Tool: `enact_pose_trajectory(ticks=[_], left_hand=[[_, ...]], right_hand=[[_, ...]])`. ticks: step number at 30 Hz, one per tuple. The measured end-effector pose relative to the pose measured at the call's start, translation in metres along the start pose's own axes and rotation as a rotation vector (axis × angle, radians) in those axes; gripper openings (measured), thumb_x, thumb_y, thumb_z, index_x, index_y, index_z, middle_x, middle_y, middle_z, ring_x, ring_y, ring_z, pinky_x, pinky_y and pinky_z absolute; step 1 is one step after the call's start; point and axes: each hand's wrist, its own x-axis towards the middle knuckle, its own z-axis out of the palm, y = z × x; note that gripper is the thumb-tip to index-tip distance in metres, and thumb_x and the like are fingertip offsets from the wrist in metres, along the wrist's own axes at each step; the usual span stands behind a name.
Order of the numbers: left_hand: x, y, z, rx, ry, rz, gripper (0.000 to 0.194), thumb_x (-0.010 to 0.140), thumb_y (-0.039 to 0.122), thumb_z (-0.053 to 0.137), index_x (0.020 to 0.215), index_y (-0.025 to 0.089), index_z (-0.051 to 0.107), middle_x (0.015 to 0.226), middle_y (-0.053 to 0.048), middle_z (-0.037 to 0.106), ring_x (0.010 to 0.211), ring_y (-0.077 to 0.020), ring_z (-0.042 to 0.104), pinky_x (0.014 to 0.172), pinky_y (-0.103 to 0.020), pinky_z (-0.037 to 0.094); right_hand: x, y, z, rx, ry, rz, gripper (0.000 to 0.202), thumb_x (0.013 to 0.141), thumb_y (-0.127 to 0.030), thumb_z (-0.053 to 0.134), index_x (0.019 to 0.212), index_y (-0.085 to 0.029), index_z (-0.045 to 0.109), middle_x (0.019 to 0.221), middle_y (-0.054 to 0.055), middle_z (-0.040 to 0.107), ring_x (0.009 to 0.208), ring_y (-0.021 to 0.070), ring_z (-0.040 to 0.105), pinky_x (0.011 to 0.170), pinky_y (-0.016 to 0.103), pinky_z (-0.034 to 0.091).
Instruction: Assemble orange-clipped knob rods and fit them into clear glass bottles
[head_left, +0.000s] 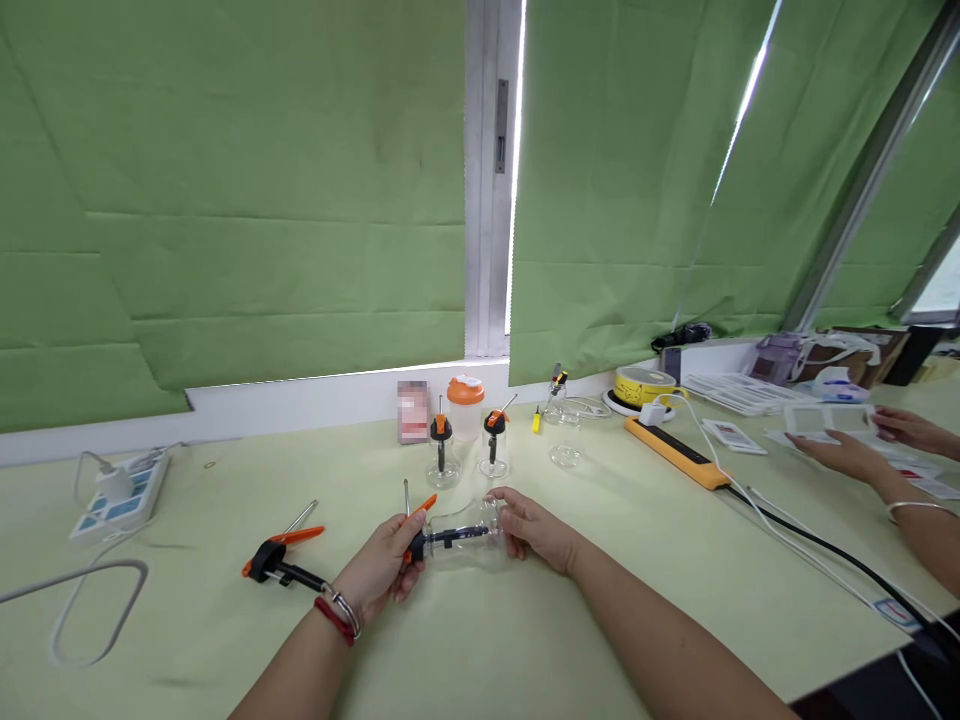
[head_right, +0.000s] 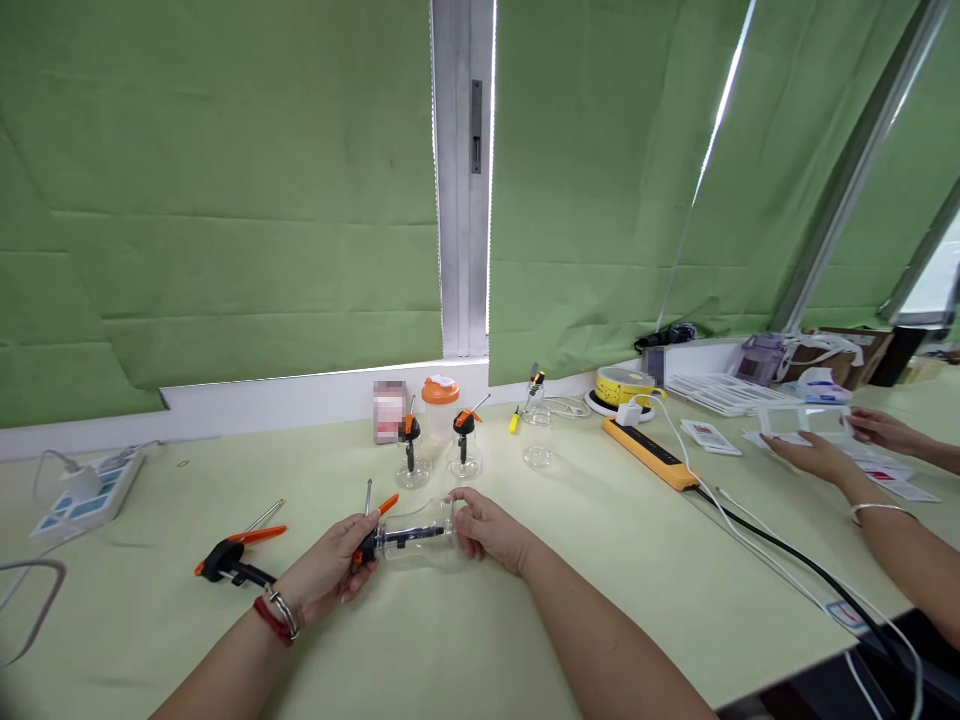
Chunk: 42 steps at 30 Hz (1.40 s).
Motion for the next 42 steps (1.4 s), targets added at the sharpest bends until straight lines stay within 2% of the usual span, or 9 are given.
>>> enact_pose_trajectory(ticks=[3,7,10,12,15,21,25,31,42], left_hand=[[0.000,0.000,0.001,-0.002,-0.003,0.003,0.048,0.072,0.069,0.049,0.077,0.022,0.040,0.052,0.008,0.052,0.031,-0.0043,0.037,0.030,-0.016,0.022],[0.000,0.000,0.001,-0.015,-0.006,0.009,0.046,0.072,0.068,0.050,0.074,0.022,0.040,0.050,0.008,0.051,0.032,-0.0052,0.038,0.030,-0.017,0.023],[0.000,0.000,0.001,-0.038,-0.012,0.013,0.046,0.073,0.067,0.049,0.072,0.022,0.039,0.050,0.007,0.051,0.033,-0.0053,0.038,0.031,-0.018,0.023],[0.002,-0.001,0.000,-0.049,-0.020,0.018,0.046,0.074,0.067,0.047,0.071,0.022,0.039,0.051,0.007,0.051,0.033,-0.0052,0.038,0.031,-0.018,0.023],[0.003,-0.003,-0.001,-0.065,-0.021,0.024,0.046,0.075,0.067,0.047,0.071,0.022,0.042,0.053,0.006,0.051,0.033,-0.0050,0.039,0.031,-0.018,0.023],[0.002,0.000,0.000,-0.070,-0.025,0.009,0.049,0.072,0.070,0.048,0.070,0.022,0.042,0.052,0.006,0.051,0.033,-0.0047,0.038,0.031,-0.018,0.022],[0.000,0.001,0.001,-0.072,-0.040,0.001,0.049,0.072,0.070,0.048,0.069,0.022,0.039,0.052,0.006,0.052,0.033,-0.0046,0.038,0.031,-0.017,0.022],[0.000,0.001,0.002,-0.072,-0.038,0.007,0.049,0.070,0.070,0.050,0.070,0.022,0.040,0.052,0.006,0.052,0.033,-0.0046,0.037,0.031,-0.017,0.021],[0.003,-0.004,0.002,-0.080,-0.044,0.028,0.046,0.072,0.067,0.052,0.074,0.022,0.039,0.052,0.006,0.054,0.033,-0.0051,0.038,0.030,-0.017,0.024]], right_hand=[[0.002,0.003,0.000,-0.016,0.019,0.031,0.055,0.079,-0.062,0.052,0.114,-0.020,0.046,0.058,-0.005,0.052,0.045,0.0077,0.045,0.042,0.019,0.031],[0.004,0.004,0.001,0.033,0.031,0.027,0.058,0.079,-0.063,0.051,0.118,-0.021,0.046,0.069,-0.001,0.058,0.049,0.0087,0.050,0.044,0.020,0.036],[0.002,0.001,0.003,0.121,-0.013,-0.008,0.062,0.078,-0.059,0.057,0.126,-0.023,0.044,0.096,0.006,0.059,0.063,0.0117,0.057,0.049,0.023,0.044],[0.000,-0.002,0.003,0.155,-0.063,-0.027,0.069,0.074,-0.053,0.064,0.132,-0.026,0.039,0.117,0.010,0.051,0.073,0.0138,0.059,0.053,0.025,0.046],[-0.003,-0.006,0.002,0.153,-0.088,-0.048,0.079,0.071,-0.042,0.072,0.138,-0.032,0.031,0.128,0.011,0.043,0.079,0.0153,0.060,0.055,0.025,0.047],[-0.003,-0.007,0.001,0.162,-0.064,-0.055,0.074,0.071,-0.035,0.072,0.136,-0.032,0.036,0.119,0.008,0.048,0.077,0.0150,0.061,0.055,0.023,0.046],[-0.002,-0.005,0.001,0.173,-0.046,-0.041,0.072,0.072,-0.038,0.071,0.135,-0.029,0.038,0.111,0.007,0.052,0.070,0.0131,0.061,0.054,0.023,0.046],[0.000,-0.001,0.001,0.127,-0.018,-0.038,0.069,0.073,-0.046,0.068,0.132,-0.022,0.042,0.085,0.002,0.057,0.061,0.0124,0.058,0.051,0.023,0.045],[-0.001,-0.004,0.002,0.125,-0.012,0.006,0.062,0.077,-0.052,0.062,0.126,-0.018,0.047,0.080,0.003,0.060,0.055,0.0101,0.053,0.048,0.022,0.040]])
